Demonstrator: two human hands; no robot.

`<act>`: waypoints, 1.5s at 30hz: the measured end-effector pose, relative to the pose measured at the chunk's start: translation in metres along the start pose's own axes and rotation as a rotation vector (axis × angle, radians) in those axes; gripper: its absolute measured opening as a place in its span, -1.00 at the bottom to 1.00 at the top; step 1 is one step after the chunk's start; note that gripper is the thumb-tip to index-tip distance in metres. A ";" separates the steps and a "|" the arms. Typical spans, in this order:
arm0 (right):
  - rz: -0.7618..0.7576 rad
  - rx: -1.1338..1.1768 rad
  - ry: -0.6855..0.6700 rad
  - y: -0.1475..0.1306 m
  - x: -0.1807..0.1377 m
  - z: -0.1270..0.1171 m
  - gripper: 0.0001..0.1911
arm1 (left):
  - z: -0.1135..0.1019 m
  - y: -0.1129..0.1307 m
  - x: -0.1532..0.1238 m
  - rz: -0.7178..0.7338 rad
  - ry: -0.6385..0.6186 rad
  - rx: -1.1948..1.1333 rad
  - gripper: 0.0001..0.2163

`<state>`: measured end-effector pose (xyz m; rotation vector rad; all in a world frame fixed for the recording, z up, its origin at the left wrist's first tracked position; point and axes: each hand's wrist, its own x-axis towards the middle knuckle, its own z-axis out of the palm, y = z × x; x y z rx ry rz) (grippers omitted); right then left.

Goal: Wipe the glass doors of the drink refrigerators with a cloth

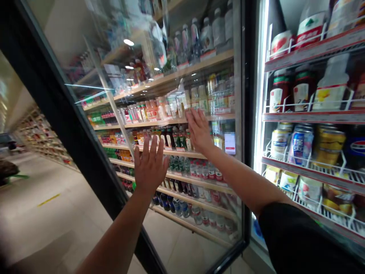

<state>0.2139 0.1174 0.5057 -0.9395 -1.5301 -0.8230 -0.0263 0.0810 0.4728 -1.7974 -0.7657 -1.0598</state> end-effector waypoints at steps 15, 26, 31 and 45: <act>-0.127 0.041 0.009 0.005 0.043 -0.004 -0.30 | -0.004 0.004 0.000 0.017 0.008 0.191 -0.22; -0.175 0.058 0.036 0.012 0.065 -0.003 -0.38 | -0.006 0.007 -0.001 0.020 -0.005 0.232 -0.25; -0.302 0.017 -0.036 -0.007 0.071 -0.004 -0.38 | -0.007 0.009 -0.002 -0.019 0.046 0.248 -0.22; -0.323 -0.036 -0.105 -0.028 0.083 -0.004 -0.38 | -0.003 0.003 -0.005 -0.038 0.020 0.188 -0.26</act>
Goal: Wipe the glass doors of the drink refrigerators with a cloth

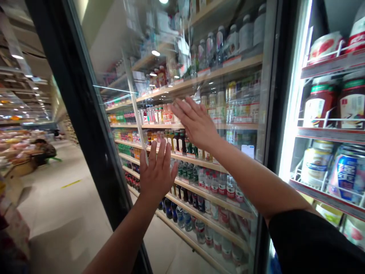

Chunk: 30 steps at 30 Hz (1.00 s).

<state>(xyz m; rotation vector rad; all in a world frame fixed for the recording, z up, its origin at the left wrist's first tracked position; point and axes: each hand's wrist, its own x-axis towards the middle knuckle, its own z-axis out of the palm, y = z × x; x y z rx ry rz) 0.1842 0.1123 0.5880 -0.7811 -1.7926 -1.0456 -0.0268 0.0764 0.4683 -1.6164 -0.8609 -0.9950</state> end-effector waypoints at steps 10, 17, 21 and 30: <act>-0.061 0.003 -0.013 0.006 -0.060 0.007 -0.23 | -0.002 -0.001 0.003 0.003 0.037 -0.042 -0.21; 0.138 0.008 0.133 0.053 -0.077 0.001 -0.27 | 0.000 0.000 0.004 0.009 0.045 -0.018 -0.23; 0.014 0.030 0.073 0.027 -0.100 0.008 -0.18 | 0.001 -0.001 0.003 0.013 0.046 0.002 -0.23; 0.140 0.024 0.149 0.035 -0.110 0.008 -0.21 | 0.004 -0.001 0.001 0.009 0.032 0.024 -0.25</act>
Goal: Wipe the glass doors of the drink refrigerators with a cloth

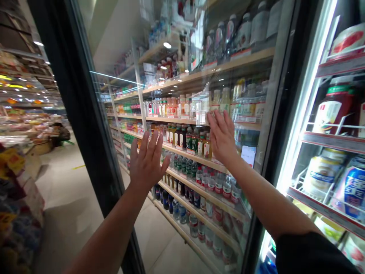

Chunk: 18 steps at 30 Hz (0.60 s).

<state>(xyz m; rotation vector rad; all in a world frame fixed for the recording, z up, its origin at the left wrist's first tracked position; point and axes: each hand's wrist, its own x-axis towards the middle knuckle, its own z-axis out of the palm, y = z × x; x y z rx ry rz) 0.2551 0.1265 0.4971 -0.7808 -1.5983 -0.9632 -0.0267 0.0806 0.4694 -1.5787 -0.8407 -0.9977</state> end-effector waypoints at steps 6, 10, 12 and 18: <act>-0.327 0.004 -0.194 -0.018 -0.025 0.001 -0.11 | 0.000 0.000 0.000 0.002 0.012 -0.005 -0.24; -0.106 -0.027 -0.053 0.001 -0.012 -0.002 -0.19 | 0.001 -0.001 0.000 -0.005 0.010 -0.004 -0.23; -0.001 -0.023 0.013 0.001 -0.015 0.000 -0.20 | 0.002 -0.002 0.000 -0.007 0.012 -0.016 -0.23; -0.324 0.013 -0.238 -0.015 -0.052 0.000 -0.09 | 0.004 -0.007 0.000 0.010 0.032 -0.047 -0.24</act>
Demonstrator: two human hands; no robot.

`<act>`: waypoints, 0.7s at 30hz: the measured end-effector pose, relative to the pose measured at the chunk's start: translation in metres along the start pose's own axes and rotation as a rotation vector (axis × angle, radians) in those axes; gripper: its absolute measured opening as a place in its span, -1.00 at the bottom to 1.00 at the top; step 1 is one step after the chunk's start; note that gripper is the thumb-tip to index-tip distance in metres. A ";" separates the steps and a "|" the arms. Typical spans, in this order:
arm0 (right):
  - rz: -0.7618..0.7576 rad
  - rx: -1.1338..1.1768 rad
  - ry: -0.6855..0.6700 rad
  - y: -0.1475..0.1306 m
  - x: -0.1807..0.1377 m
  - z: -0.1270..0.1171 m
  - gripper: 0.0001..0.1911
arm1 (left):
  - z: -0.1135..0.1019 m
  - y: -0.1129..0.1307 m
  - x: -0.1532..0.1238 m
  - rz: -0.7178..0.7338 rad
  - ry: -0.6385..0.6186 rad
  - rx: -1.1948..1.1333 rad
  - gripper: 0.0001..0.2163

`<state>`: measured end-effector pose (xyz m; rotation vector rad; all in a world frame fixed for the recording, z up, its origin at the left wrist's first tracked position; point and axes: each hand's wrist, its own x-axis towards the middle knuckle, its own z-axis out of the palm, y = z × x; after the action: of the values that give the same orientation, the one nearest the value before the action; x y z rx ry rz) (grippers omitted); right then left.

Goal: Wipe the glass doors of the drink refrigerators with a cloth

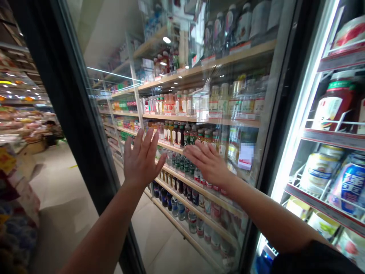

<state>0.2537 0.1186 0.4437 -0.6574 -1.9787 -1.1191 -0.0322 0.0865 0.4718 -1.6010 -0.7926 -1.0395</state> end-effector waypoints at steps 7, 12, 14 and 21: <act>0.368 -0.028 0.294 0.034 -0.016 0.003 -0.25 | 0.006 -0.002 -0.002 -0.021 -0.001 -0.020 -0.27; 0.175 -0.003 0.103 0.012 -0.037 0.010 -0.20 | 0.007 -0.005 -0.006 -0.006 0.047 0.004 -0.30; 0.182 -0.011 0.114 0.021 -0.033 0.006 -0.20 | 0.005 -0.005 -0.018 0.000 0.091 0.025 -0.31; 0.407 -0.006 0.252 0.019 -0.022 0.009 -0.24 | 0.002 0.014 -0.085 -0.127 -0.004 0.063 -0.30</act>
<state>0.2769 0.1344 0.4325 -0.8339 -1.5421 -0.9077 -0.0546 0.0856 0.3885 -1.5149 -0.9305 -1.0909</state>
